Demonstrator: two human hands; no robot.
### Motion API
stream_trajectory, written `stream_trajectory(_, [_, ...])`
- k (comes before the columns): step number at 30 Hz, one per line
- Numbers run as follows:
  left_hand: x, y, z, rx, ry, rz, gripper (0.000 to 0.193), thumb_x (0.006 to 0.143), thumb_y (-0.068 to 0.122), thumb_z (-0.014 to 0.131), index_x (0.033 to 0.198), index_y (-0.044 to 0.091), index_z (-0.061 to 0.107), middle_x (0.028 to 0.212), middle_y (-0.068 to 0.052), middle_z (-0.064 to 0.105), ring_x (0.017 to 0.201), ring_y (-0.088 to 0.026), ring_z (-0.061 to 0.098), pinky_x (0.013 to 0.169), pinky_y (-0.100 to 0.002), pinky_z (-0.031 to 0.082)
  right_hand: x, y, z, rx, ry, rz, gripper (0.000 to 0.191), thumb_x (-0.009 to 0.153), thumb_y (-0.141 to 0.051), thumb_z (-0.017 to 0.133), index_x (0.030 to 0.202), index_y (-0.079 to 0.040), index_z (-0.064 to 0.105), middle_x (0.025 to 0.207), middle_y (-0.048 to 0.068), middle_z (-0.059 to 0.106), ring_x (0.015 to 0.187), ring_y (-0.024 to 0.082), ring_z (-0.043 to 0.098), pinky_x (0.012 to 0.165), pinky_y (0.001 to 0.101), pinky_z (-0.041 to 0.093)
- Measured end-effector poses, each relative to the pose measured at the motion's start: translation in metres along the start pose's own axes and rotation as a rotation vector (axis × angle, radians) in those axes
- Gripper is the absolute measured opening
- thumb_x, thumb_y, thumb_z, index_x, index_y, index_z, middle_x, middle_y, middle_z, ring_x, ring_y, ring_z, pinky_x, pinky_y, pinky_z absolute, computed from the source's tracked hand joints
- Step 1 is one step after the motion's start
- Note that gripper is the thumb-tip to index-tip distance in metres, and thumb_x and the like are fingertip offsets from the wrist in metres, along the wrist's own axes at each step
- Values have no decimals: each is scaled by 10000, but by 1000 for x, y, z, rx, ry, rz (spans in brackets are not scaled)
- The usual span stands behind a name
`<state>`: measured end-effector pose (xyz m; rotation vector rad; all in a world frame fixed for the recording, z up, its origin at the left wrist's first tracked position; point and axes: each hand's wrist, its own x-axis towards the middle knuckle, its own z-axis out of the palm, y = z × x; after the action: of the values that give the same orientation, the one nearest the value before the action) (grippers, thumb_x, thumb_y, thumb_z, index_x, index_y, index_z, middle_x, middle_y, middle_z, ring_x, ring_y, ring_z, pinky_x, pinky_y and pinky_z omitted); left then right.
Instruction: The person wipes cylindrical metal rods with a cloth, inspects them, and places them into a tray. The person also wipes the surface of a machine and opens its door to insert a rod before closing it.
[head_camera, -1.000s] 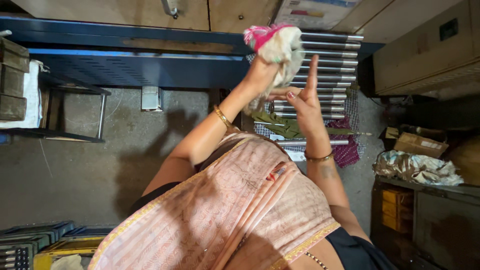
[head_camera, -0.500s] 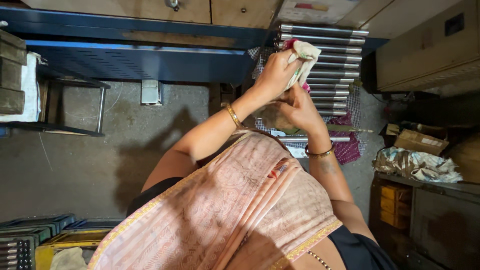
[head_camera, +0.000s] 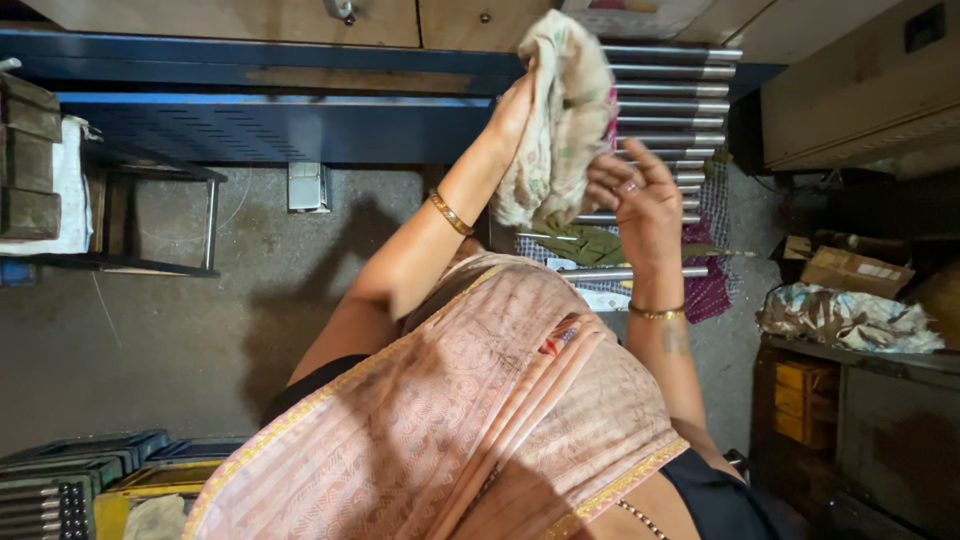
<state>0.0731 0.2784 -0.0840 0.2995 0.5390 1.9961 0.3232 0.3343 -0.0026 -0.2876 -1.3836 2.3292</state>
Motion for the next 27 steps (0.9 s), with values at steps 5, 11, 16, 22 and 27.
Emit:
stream_trajectory(5, [-27, 4, 41, -364, -265, -201, 530, 1052, 436, 545, 1390, 29, 585, 1254, -166, 606, 1119, -319, 581, 980, -497, 473, 2, 20, 1, 119, 386, 188, 782, 879, -581, 473, 1563, -285, 237, 1539, 146, 390, 1389, 368, 432, 1031, 635, 456])
stream_trajectory(11, [-54, 20, 105, 355, -250, -75, 520, 983, 440, 582, 1365, 90, 622, 1388, -219, 512, 1297, -430, 416, 1065, -610, 290, 1, 52, 26, 527, 95, 293, 923, 903, -769, 428, 1625, -212, 286, 1666, 92, 344, 1530, 342, 351, 1202, 582, 404])
stream_trajectory(16, [-88, -2, 122, 2008, -302, -192, 519, 925, 444, 613, 1344, 140, 653, 1498, -263, 434, 1445, -523, 278, 1136, -704, 137, 21, 54, -2, 422, 258, 2, 626, 1023, -368, 556, 1583, -176, 353, 1521, 132, 503, 1348, 273, 556, 1119, 420, 521])
stream_trajectory(22, [-101, -22, 114, 1913, -343, -134, 373, 959, 379, 625, 1167, 83, 716, 1226, -245, 668, 1228, -419, 579, 1091, -533, 411, 33, 64, -28, 157, 453, -81, 245, 1042, -11, 495, 1259, -36, 606, 1161, 106, 694, 1018, 209, 709, 884, 345, 616])
stream_trajectory(27, [-99, -20, 103, 1803, -469, 81, 263, 988, 231, 624, 1148, 58, 741, 1090, -206, 722, 1056, -376, 672, 949, -467, 534, 42, 85, -59, -36, 530, -194, 257, 1005, -12, 446, 1123, -34, 673, 1007, 55, 720, 861, 165, 691, 717, 315, 587])
